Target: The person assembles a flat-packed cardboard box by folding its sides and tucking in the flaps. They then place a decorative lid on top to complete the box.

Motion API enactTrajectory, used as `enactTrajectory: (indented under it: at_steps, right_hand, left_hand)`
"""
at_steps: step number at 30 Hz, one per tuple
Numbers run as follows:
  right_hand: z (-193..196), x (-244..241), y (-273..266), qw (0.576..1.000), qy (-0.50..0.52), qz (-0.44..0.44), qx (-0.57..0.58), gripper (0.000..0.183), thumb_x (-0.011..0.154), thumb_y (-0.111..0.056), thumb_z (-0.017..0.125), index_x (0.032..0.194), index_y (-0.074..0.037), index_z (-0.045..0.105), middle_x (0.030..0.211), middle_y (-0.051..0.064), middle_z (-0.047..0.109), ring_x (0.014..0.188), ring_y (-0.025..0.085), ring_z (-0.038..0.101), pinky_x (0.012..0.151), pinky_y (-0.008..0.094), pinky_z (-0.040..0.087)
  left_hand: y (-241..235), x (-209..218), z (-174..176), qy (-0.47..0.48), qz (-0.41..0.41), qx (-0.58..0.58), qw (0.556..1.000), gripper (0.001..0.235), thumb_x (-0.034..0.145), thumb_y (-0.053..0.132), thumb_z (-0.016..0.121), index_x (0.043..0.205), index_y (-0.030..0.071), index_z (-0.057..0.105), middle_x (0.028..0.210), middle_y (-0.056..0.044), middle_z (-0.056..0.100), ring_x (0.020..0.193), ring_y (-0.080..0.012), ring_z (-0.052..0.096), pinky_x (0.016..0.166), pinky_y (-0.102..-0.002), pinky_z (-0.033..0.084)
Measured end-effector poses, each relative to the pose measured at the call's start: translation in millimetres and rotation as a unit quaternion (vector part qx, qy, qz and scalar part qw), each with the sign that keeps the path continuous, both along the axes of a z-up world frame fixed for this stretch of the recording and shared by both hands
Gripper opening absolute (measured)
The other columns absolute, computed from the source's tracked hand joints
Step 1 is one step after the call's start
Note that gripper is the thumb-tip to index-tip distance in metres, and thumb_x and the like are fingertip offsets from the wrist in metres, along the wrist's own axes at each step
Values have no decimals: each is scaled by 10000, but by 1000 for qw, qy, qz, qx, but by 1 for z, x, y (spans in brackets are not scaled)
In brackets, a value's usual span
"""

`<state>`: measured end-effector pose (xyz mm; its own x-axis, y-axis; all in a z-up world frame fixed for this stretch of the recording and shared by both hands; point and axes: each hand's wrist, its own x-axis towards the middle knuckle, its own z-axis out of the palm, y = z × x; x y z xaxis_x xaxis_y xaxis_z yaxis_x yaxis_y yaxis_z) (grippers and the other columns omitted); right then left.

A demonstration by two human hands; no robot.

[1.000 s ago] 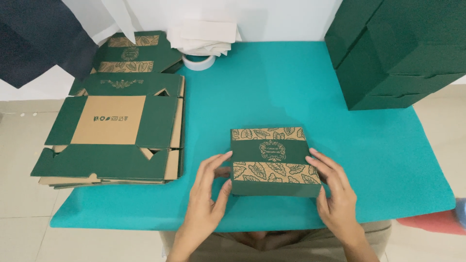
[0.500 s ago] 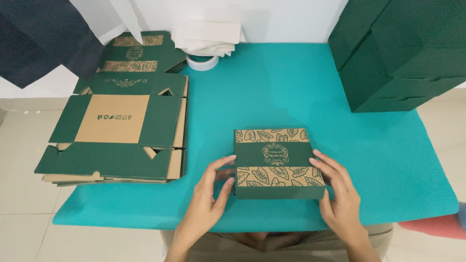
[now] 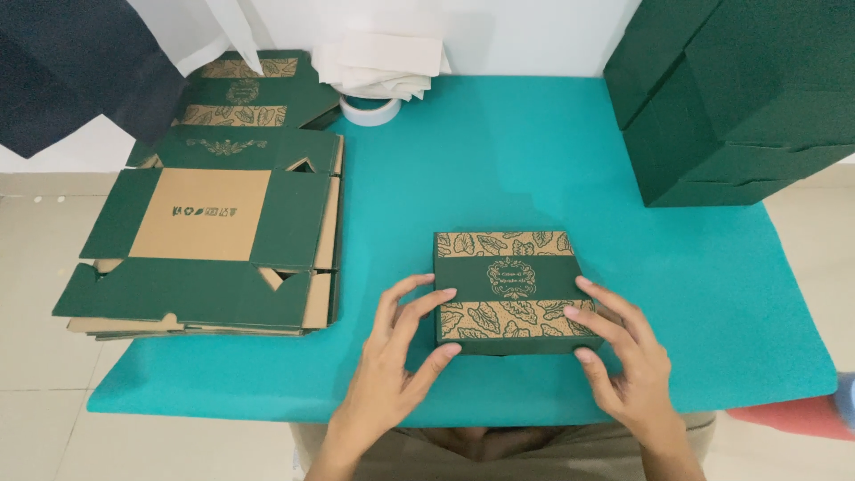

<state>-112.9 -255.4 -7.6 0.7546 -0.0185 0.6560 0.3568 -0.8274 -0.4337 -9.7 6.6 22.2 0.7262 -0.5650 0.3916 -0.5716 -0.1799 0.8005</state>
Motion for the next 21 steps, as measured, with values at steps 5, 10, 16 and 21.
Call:
enactTrajectory:
  at_steps: [5, 10, 16, 21]
  right_hand:
    - [-4, 0, -1, 1000, 12, 12, 3, 296, 993, -217, 483, 1227, -94, 618, 1397, 221, 528, 1239, 321, 609, 1027, 380, 554]
    - [-8, 2, -1, 1000, -1, 19, -3, 296, 995, -213, 474, 1192, -72, 644, 1368, 235, 524, 1261, 346, 602, 1046, 389, 555]
    - [-10, 1, 0, 1000, 4, 11, 5, 334, 1001, -244, 459, 1242, -58, 597, 1396, 256, 521, 1234, 325, 595, 1074, 399, 506]
    - [-8, 1, 2, 1000, 5, -3, 4, 348, 1001, -253, 456, 1246, -46, 591, 1381, 254, 529, 1259, 350, 588, 1065, 407, 491]
  left_hand:
    - [1, 1, -9, -16, -13, -11, 1000, 417, 989, 280, 555, 1362, 100, 511, 1388, -177, 417, 1291, -297, 522, 1045, -408, 458]
    - [0, 0, -13, -17, -22, -17, 999, 419, 1005, 287, 521, 1375, 91, 494, 1391, -195, 417, 1328, -308, 484, 1085, -428, 437]
    - [-7, -6, -21, 139, 4, -163, 977, 733, 904, 264, 681, 1486, 73, 279, 1486, -179, 404, 1273, -300, 571, 1008, -400, 540]
    - [-13, -17, -7, 130, 28, -164, 977, 555, 974, 310, 568, 1449, 91, 384, 1469, -145, 429, 1315, -291, 538, 1036, -406, 516]
